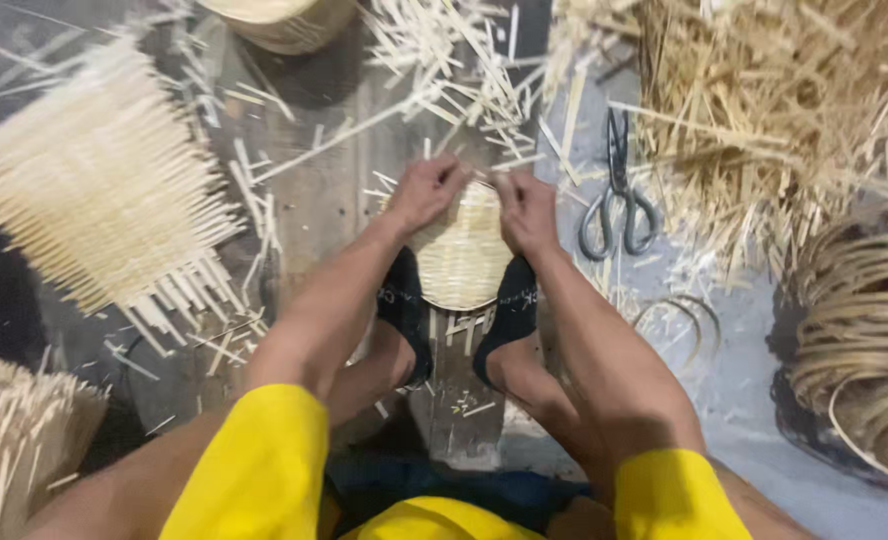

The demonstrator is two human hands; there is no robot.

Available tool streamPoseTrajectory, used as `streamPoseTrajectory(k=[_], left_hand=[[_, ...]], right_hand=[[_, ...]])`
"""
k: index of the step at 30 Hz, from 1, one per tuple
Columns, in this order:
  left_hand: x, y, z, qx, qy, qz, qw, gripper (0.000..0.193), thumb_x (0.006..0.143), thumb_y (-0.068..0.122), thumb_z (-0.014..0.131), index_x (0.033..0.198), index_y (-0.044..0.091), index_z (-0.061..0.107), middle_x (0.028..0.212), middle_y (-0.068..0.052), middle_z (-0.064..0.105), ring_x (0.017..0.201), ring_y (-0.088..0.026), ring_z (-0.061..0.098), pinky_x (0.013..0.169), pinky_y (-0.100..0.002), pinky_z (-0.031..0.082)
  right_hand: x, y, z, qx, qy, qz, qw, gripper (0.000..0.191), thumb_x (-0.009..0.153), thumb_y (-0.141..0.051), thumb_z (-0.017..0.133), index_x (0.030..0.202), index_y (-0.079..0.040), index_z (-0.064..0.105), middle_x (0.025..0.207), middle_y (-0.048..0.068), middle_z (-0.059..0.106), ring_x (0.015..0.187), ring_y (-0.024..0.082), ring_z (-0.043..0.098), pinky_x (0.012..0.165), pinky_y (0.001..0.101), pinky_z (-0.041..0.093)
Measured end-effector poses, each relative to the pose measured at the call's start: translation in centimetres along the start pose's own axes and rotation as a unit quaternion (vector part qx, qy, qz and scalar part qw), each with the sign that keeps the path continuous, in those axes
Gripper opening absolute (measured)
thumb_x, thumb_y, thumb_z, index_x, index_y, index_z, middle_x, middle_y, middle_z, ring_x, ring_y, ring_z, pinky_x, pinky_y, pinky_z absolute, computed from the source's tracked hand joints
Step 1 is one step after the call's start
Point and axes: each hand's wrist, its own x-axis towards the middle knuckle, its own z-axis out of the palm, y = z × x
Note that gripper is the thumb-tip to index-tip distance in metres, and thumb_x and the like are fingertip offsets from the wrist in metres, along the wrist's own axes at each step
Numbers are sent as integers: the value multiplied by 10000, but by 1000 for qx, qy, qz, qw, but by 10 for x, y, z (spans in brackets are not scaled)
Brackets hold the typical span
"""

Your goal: The person sits on the floor assembling round bamboo sieve trays. They fit a woven bamboo mat into a bent bamboo rim ring, press the mat in with a round wooden form, tap the rim to seat it, and use scissors to trim, then set finished trays on a stack.

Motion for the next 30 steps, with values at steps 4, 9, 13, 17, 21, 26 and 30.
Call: streamPoseTrajectory(k=[4, 9, 13, 17, 21, 26, 30], left_hand=[[-20, 36, -15, -41, -84, -62, 994, 583, 666, 315, 955, 1141, 104, 690, 1085, -85, 741, 984, -255, 732, 874, -389, 581], [-50, 98, -29, 10, -50, -16, 999, 562, 580, 291, 979, 1038, 126, 698, 1026, -52, 764, 907, -178, 725, 819, -337, 588], [-82, 121, -28, 130, 64, 190, 971, 471, 817, 341, 933, 1103, 96, 651, 982, -88, 734, 856, -184, 690, 773, -334, 577], [-123, 95, 14, 238, 41, 317, 917, 251, 894, 115, 790, 1060, 112, 603, 1119, -8, 690, 894, -216, 628, 807, -395, 525], [-168, 23, 39, 388, -58, 422, 818, 234, 866, 171, 666, 1089, 135, 605, 1106, -36, 582, 1088, -223, 591, 895, -386, 465], [-170, -26, 16, 439, -158, 333, 819, 340, 786, 266, 693, 1082, 126, 601, 1218, -77, 572, 1159, -259, 554, 1006, -394, 456], [-148, 4, 33, 281, 73, 180, 940, 685, 843, 615, 725, 1217, 61, 573, 1241, -214, 504, 1238, -409, 451, 1025, -572, 385]], right_hand=[[-1, -53, -82, -100, -27, -4, 995, 152, 1067, -167, 611, 1130, -56, 695, 1086, 123, 670, 940, 233, 673, 771, 356, 570], [-40, -116, -255, -477, -225, -99, 844, 300, 1073, -353, 613, 1160, -118, 777, 1121, 124, 756, 990, 274, 723, 919, 425, 580], [-92, -103, -287, -438, -230, 120, 861, 330, 1059, -390, 613, 1188, -125, 762, 1074, 135, 765, 906, 276, 746, 887, 457, 598], [-109, -19, -237, -306, -248, 210, 895, 311, 994, -327, 661, 1186, -97, 741, 1126, 136, 747, 955, 261, 729, 892, 440, 577], [-97, 72, -190, -252, -131, 126, 950, 384, 920, -310, 760, 1167, -17, 728, 1127, 214, 748, 1039, 335, 725, 939, 433, 557], [-75, 116, -153, -361, 5, -37, 932, 638, 753, -307, 929, 1172, 69, 628, 1051, 277, 680, 988, 440, 656, 871, 468, 530], [-57, 121, -132, -300, -26, 138, 944, 664, 676, -267, 925, 1161, 63, 614, 969, 224, 697, 900, 386, 674, 820, 462, 538]])
